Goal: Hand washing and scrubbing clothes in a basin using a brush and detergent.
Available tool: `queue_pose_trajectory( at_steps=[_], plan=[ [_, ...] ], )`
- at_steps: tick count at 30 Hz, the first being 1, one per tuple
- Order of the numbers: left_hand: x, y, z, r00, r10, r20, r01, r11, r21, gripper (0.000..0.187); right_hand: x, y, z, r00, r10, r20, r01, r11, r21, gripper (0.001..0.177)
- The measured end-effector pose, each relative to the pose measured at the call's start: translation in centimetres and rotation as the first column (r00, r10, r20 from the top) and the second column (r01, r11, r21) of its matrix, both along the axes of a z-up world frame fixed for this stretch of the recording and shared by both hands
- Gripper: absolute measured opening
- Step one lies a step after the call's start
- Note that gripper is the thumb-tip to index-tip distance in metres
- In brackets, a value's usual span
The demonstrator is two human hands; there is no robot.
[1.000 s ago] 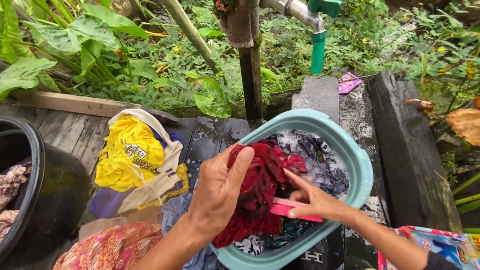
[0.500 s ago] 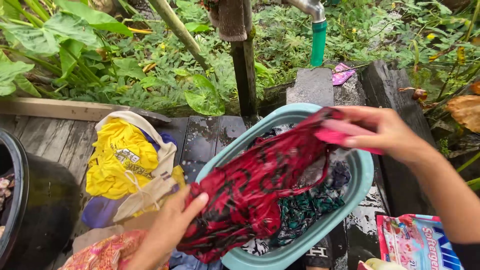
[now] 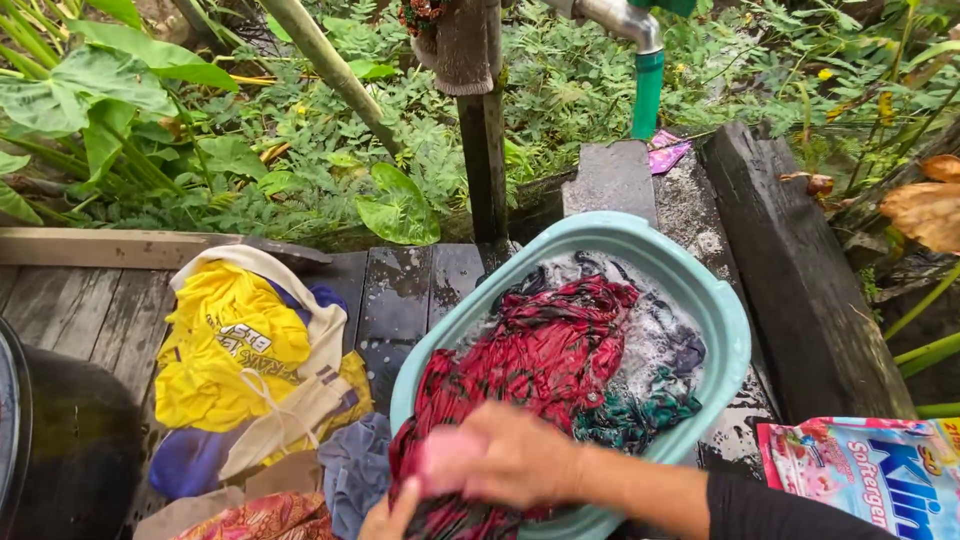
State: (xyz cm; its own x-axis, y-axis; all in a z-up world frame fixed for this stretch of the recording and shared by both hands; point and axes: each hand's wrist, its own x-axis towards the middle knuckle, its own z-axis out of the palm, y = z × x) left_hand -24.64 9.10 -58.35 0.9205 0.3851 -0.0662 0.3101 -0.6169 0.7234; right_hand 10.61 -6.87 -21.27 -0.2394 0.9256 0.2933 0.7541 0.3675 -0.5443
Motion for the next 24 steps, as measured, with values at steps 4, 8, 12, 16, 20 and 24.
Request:
queue_pose_trajectory(
  at_steps=[4, 8, 12, 16, 20, 24],
  plan=[
    [2.3, -4.3, 8.4, 0.852, 0.519, -0.071, -0.325, 0.416, -0.849, 0.053, 12.7, 0.2, -8.1, 0.875, -0.47, 0.113, 0.468, 0.882, 0.049, 0.036],
    [5.5, -4.2, 15.8, 0.905, 0.424, 0.037, -0.242, 0.584, -0.775, 0.061, 13.9, -0.2, -7.2, 0.724, -0.652, 0.225, 0.635, 0.758, 0.15, 0.038],
    [8.5, -3.7, 22.3, 0.931, 0.355, -0.081, -0.299, 0.62, -0.725, 0.066, 3.2, 1.2, -0.5, 0.808, -0.571, 0.142, 0.583, 0.81, -0.057, 0.03],
    [5.2, -2.6, 16.9, 0.831, 0.418, -0.366, -0.553, 0.557, -0.62, 0.038, 1.3, 1.1, -0.7, 0.971, -0.19, -0.147, 0.194, 0.981, 0.013, 0.02],
    [0.2, -1.9, 12.2, 0.821, 0.548, -0.16, -0.449, 0.448, -0.773, 0.039, 13.3, 0.5, -4.3, 0.797, -0.545, 0.26, 0.573, 0.819, -0.041, 0.029],
    [0.3, -2.3, 15.6, 0.903, 0.424, -0.065, -0.256, 0.411, -0.875, 0.048, 15.3, -0.3, -5.8, 0.592, -0.786, 0.179, 0.79, 0.61, 0.063, 0.033]
  ],
)
